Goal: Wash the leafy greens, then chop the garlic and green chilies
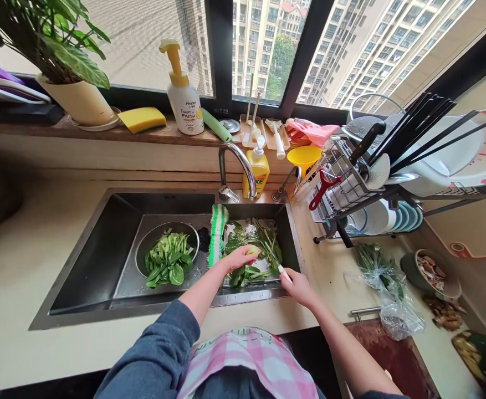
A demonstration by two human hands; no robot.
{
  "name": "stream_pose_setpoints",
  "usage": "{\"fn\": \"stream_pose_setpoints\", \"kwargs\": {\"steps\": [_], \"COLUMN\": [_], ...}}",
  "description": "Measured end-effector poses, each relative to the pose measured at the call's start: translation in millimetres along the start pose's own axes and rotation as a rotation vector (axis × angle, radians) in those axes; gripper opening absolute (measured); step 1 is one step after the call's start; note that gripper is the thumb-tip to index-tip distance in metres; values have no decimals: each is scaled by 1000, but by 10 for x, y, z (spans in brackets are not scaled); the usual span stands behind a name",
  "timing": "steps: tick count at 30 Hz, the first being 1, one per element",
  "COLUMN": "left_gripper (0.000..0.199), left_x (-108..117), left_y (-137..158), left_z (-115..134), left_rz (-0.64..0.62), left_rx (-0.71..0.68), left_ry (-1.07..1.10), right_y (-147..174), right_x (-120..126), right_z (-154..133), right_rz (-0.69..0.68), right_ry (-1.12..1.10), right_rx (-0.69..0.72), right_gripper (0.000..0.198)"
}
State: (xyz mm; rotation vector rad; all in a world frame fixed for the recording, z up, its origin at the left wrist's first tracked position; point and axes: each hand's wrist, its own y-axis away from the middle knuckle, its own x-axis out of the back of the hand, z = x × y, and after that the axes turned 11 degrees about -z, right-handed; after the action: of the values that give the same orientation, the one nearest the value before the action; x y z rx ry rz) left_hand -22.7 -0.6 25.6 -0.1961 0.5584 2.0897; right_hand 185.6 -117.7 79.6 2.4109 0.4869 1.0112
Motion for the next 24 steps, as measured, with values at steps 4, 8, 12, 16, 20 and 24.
{"fn": "stream_pose_setpoints", "kwargs": {"steps": [4, 8, 12, 16, 20, 24], "left_gripper": [42, 39, 40, 36, 32, 30], "left_x": [-1, -27, -9, 10, -84, -214], "left_y": [9, -13, -52, -90, -138, -160], "left_z": [8, 12, 33, 78, 148, 226], "left_rz": [-10, 27, 47, 93, 112, 104], "left_rx": [-44, -79, -122, -177, -157, -171], "left_ry": [73, 206, 453, 645, 698, 662], "right_y": [154, 286, 414, 363, -32, -528], "right_x": [64, 82, 136, 170, 77, -75], "right_z": [137, 470, 893, 857, 219, -396], "right_rz": [65, 287, 406, 538, 463, 277], "right_ry": [61, 210, 471, 497, 99, -290], "right_rx": [-9, -179, -485, -418, 19, 113], "right_gripper": [35, 47, 59, 63, 42, 31]}}
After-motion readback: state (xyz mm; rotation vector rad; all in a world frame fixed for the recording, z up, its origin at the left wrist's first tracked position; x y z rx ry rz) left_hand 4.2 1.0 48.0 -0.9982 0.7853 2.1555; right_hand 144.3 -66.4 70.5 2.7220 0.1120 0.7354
